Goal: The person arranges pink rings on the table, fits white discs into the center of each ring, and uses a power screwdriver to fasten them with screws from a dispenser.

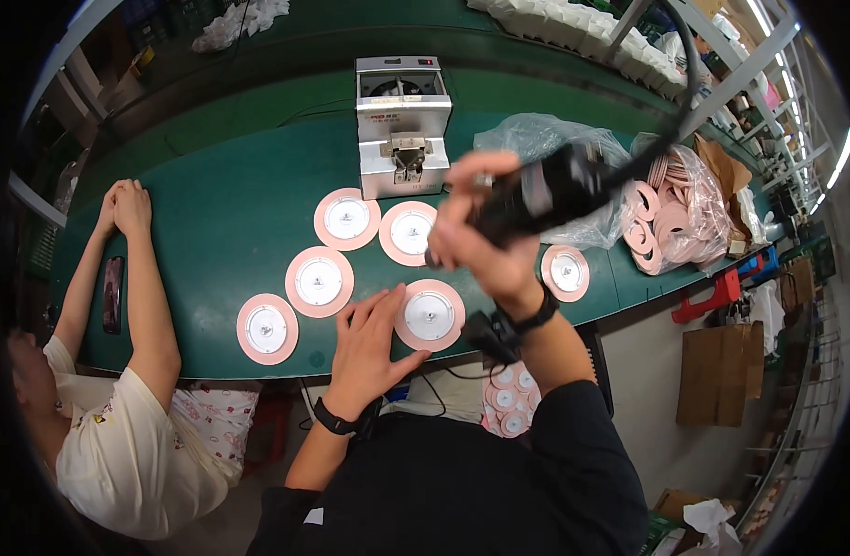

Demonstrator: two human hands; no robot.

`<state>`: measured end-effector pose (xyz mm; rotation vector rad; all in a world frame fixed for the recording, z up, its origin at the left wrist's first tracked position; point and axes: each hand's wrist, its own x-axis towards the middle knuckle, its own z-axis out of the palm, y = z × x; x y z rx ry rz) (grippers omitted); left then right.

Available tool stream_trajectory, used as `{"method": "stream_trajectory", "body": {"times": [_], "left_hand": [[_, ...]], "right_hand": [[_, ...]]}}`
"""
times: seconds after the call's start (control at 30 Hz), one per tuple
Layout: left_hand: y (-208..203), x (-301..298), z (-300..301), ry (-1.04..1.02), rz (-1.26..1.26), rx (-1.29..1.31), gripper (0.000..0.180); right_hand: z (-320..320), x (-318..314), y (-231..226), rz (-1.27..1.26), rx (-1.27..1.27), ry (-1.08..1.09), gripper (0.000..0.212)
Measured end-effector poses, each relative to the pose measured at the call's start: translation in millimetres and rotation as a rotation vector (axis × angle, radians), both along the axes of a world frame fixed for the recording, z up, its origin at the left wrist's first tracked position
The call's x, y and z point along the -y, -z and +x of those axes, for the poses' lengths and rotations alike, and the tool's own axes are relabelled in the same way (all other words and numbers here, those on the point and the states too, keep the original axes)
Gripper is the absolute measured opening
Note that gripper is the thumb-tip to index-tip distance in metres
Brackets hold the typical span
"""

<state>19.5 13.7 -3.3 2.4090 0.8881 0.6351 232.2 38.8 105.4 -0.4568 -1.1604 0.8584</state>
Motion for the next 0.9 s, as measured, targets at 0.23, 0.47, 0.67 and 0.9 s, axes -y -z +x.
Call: {"method": "stream_trajectory", "body": {"times": [0.23,0.47,0.67,0.9], "left_hand": [[1,-1,0,0.010,0.021,-0.009,0.091],[1,0,0,-0.002,0.008,0.013,0.092],[0,0,1,-0.001,0.007,0.011,0.092],[1,-1,1,-0.002,0.004,0.017,0.091]], "right_hand": [[0,33,36,-0.136,0.306,0.088,0.044],[-3,25,41,-0.129,0.292,0.092,0.042],[-1,19,53,-0.210,0.329,0.038,0.036],[-1,16,56,-0.221,0.401,0.084,0.034]]}}
